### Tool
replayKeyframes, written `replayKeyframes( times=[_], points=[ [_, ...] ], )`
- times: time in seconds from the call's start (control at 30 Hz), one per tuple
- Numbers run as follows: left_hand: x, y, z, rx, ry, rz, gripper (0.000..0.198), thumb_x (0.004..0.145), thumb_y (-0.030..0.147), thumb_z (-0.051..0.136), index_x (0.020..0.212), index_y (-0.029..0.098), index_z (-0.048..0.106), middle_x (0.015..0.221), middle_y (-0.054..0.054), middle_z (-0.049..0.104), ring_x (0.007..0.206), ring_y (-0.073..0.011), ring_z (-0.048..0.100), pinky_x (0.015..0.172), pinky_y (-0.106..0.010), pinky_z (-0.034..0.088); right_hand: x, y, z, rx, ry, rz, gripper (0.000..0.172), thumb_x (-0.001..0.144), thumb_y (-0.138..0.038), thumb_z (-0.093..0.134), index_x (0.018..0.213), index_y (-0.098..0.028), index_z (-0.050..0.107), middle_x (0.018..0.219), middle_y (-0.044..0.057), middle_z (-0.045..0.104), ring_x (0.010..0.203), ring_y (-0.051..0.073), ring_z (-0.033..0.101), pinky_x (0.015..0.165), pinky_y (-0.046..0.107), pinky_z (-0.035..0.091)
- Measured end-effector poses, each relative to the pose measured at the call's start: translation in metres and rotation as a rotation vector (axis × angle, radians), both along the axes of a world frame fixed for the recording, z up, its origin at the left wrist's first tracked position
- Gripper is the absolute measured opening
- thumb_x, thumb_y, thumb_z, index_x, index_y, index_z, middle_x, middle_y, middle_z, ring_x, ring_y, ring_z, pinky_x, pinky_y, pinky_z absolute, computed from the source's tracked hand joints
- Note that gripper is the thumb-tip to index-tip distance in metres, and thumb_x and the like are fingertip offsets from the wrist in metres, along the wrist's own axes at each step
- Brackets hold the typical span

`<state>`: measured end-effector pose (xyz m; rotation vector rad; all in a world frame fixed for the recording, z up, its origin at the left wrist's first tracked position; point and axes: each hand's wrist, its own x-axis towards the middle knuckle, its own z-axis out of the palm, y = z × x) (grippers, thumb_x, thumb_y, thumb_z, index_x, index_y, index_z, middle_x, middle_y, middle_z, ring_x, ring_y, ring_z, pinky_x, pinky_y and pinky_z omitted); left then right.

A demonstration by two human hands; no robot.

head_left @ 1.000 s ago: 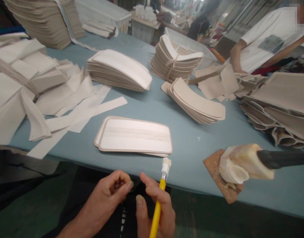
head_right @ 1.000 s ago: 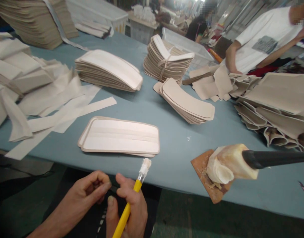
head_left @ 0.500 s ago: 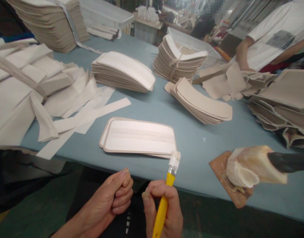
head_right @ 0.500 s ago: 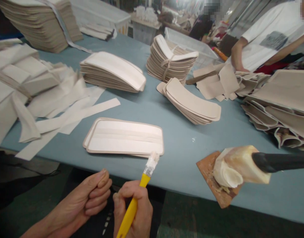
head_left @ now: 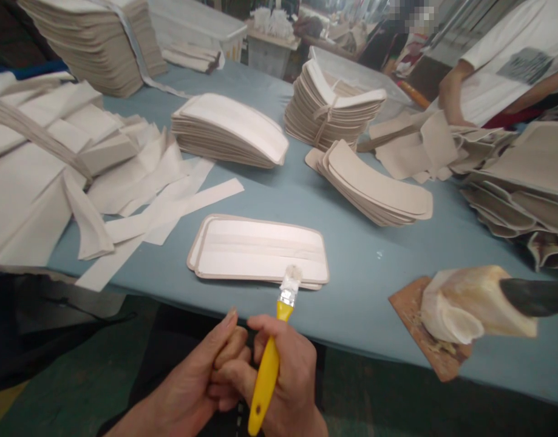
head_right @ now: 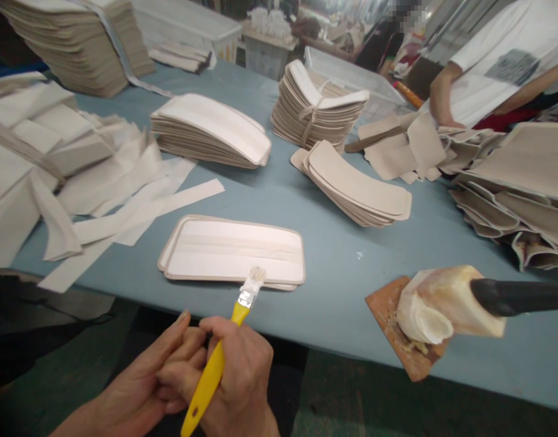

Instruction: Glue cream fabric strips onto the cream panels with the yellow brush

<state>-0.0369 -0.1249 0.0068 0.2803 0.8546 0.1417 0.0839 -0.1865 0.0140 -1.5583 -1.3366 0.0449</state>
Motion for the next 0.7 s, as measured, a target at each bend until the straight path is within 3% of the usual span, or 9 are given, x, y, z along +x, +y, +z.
replayKeyframes(
  times=[0.07, 0.13, 0.23, 0.33, 0.5, 0.7],
  points=[
    [0.0, -0.003, -0.001, -0.008, 0.035, -0.005, 0.085, 0.045, 0.085, 0.092, 0.061, 0.022, 0.037, 0.049, 0.011, 0.035, 0.046, -0.0025, 0.029, 0.045, -0.016, 0.03, -0.003, 0.002, -0.003, -0.048, 0.061, 0.021, 0.039, 0.098, -0.058, 0.071, 0.111, -0.022, 0.066, 0.062, -0.008, 0.061, 0.046, 0.01, 0.057, 0.051, 0.021, 0.05],
    [-0.001, -0.006, -0.003, -0.042, 0.075, -0.011, 0.082, 0.038, 0.08, 0.096, 0.066, 0.021, 0.046, 0.048, 0.012, 0.038, 0.046, -0.0026, 0.029, 0.045, -0.017, 0.027, -0.005, 0.003, -0.004, -0.132, 0.191, 0.066, 0.032, 0.094, -0.044, 0.075, 0.114, -0.02, 0.068, 0.059, -0.009, 0.056, 0.043, 0.009, 0.05, 0.048, 0.02, 0.046],
    [-0.003, -0.01, -0.008, -0.116, 0.039, -0.05, 0.084, 0.035, 0.073, 0.1, 0.061, 0.024, 0.036, 0.043, 0.016, 0.025, 0.042, -0.0009, 0.016, 0.042, -0.017, 0.017, -0.006, 0.003, -0.001, -0.322, 0.49, 0.19, 0.023, 0.09, -0.026, 0.071, 0.112, -0.021, 0.069, 0.056, -0.012, 0.049, 0.041, 0.007, 0.041, 0.043, 0.017, 0.038],
    [-0.006, -0.014, -0.012, -0.09, -0.05, -0.077, 0.09, 0.042, 0.077, 0.096, 0.057, 0.025, 0.024, 0.042, 0.015, 0.018, 0.041, -0.0004, 0.012, 0.042, -0.018, 0.015, -0.006, 0.004, 0.006, -0.415, 0.682, 0.268, 0.013, 0.09, -0.031, 0.073, 0.098, -0.022, 0.067, 0.06, -0.01, 0.053, 0.045, 0.006, 0.044, 0.045, 0.016, 0.039],
    [-0.004, -0.017, -0.01, -0.046, -0.055, -0.064, 0.091, 0.043, 0.081, 0.094, 0.056, 0.024, 0.025, 0.044, 0.015, 0.019, 0.041, 0.0002, 0.014, 0.043, -0.017, 0.015, -0.008, 0.009, -0.001, -0.31, 0.535, 0.188, 0.025, 0.099, -0.034, 0.068, 0.078, -0.022, 0.061, 0.055, -0.008, 0.054, 0.043, 0.006, 0.047, 0.043, 0.015, 0.037],
    [-0.001, -0.015, -0.011, -0.134, -0.27, -0.027, 0.088, 0.062, 0.074, 0.092, 0.057, 0.023, 0.021, 0.043, 0.014, 0.02, 0.039, -0.001, 0.014, 0.041, -0.016, 0.02, -0.001, 0.011, -0.017, -0.132, 0.404, 0.01, 0.015, 0.106, -0.028, 0.06, 0.098, -0.022, 0.07, 0.063, -0.006, 0.064, 0.048, 0.008, 0.059, 0.05, 0.015, 0.048]
  ],
)
